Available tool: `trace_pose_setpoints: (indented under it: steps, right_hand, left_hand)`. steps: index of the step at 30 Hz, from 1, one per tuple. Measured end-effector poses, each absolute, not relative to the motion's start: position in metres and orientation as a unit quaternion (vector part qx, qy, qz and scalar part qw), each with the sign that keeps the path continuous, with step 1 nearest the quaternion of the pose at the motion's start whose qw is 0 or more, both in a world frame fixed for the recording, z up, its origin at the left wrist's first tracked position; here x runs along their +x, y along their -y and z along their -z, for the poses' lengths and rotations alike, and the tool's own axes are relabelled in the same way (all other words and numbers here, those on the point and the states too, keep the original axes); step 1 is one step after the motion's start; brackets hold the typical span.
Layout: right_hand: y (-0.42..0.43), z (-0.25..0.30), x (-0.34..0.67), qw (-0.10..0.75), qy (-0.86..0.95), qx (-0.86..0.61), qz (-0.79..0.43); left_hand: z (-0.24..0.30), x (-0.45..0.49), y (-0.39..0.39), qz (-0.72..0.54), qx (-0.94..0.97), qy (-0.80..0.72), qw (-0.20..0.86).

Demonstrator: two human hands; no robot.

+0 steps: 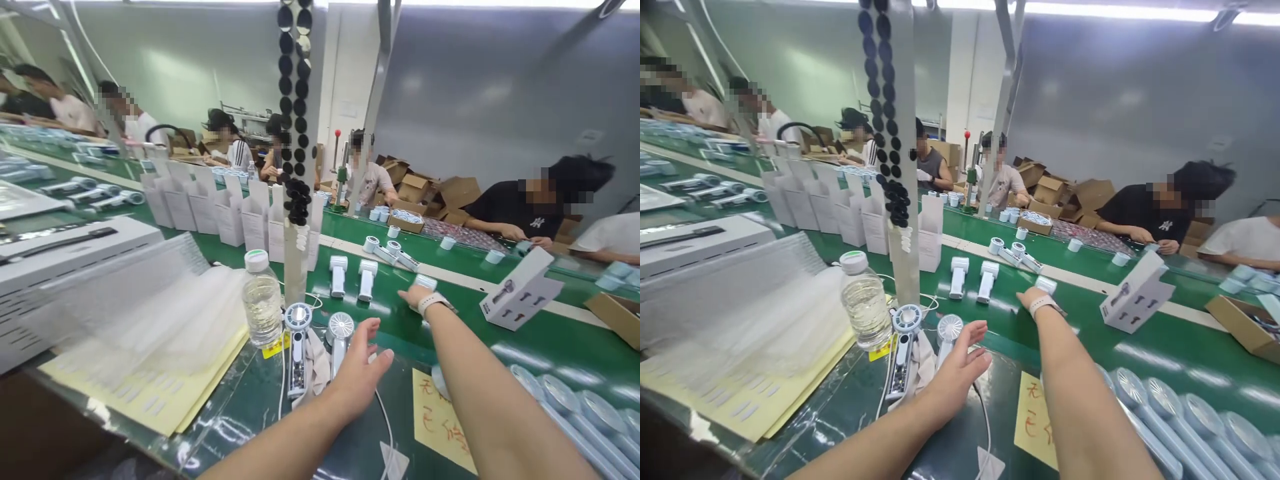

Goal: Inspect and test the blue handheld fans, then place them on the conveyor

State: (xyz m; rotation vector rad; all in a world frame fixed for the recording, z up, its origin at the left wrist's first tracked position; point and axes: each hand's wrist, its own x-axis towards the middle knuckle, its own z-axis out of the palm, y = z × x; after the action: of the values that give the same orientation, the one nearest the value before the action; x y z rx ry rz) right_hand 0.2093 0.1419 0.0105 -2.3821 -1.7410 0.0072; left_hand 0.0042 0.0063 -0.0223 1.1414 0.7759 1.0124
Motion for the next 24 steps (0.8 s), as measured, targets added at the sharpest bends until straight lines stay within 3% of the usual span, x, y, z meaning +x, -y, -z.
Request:
trace_pose_setpoints:
  steps: [7, 15, 21, 24]
  right_hand:
    - [-0.148, 0.021, 0.121, 0.112, 0.518, -0.843, -0.095]
    - [-0.075, 0.002, 0.14, 0.275, 0.544, -0.768, -0.198]
    - [0.02, -0.004, 0.123, 0.369, 0.604, -0.661, -0.248]
    - [0.043, -0.013, 0.121, 0.403, 0.624, -0.605, -0.287]
  left_hand:
    - [0.022, 0.005, -0.004, -0.461, 0.491, -0.331, 0.661]
    - [0.023, 0.009, -0.01, -0.474, 0.34, -0.353, 0.732]
    - [0.007, 0.01, -0.011, -0.549, 0.237, -0.248, 0.762]
    - [-0.001, 0.004, -0.012, -0.512, 0.215, -0.245, 0.794]
